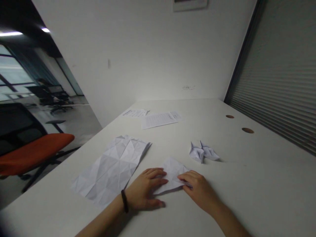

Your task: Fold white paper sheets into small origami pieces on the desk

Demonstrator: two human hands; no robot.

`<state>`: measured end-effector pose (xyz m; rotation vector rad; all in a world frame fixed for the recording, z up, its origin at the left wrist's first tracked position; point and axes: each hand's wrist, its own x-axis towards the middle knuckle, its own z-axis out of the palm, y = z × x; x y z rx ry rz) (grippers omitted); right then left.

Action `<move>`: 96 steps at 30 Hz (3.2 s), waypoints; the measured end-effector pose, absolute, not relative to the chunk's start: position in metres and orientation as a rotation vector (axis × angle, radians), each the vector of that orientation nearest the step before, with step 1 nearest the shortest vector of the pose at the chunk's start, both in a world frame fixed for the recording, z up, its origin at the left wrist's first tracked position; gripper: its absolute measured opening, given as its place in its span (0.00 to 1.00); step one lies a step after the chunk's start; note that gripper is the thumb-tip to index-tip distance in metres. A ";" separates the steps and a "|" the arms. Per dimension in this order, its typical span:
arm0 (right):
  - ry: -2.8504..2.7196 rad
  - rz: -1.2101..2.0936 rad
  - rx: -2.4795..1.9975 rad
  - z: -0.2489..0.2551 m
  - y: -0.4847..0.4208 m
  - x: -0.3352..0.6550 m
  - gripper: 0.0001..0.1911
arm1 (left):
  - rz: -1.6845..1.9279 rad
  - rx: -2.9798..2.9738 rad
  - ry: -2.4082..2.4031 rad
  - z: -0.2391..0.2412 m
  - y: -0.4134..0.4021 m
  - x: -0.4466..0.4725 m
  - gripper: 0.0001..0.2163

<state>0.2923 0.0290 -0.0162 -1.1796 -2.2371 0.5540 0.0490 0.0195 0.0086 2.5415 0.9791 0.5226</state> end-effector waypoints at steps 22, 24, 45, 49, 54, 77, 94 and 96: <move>-2.143 0.235 -1.254 -0.039 0.044 0.300 0.10 | 0.580 2.576 1.452 -0.006 0.026 0.056 0.15; -2.224 0.111 -1.247 -0.035 0.041 0.296 0.12 | 0.537 2.646 1.419 -0.007 0.024 0.059 0.12; -2.480 -0.094 -1.272 -0.017 0.020 0.265 0.17 | 0.784 2.571 1.305 0.004 0.018 0.062 0.07; -2.457 -0.122 -1.236 -0.018 0.022 0.263 0.21 | 0.880 2.554 1.274 0.003 0.018 0.061 0.10; -2.298 0.090 -1.228 -0.020 0.026 0.269 0.15 | 1.185 2.484 1.415 0.002 0.017 0.061 0.20; -2.035 0.422 -0.968 -0.031 0.033 0.274 0.27 | 0.669 2.677 1.139 -0.009 0.022 0.061 0.25; -2.423 0.553 -0.949 -0.017 0.017 0.272 0.32 | 0.397 2.559 1.287 0.000 0.012 0.061 0.25; -2.392 0.587 -0.910 -0.012 0.016 0.271 0.31 | 0.411 2.542 1.313 0.000 0.011 0.064 0.24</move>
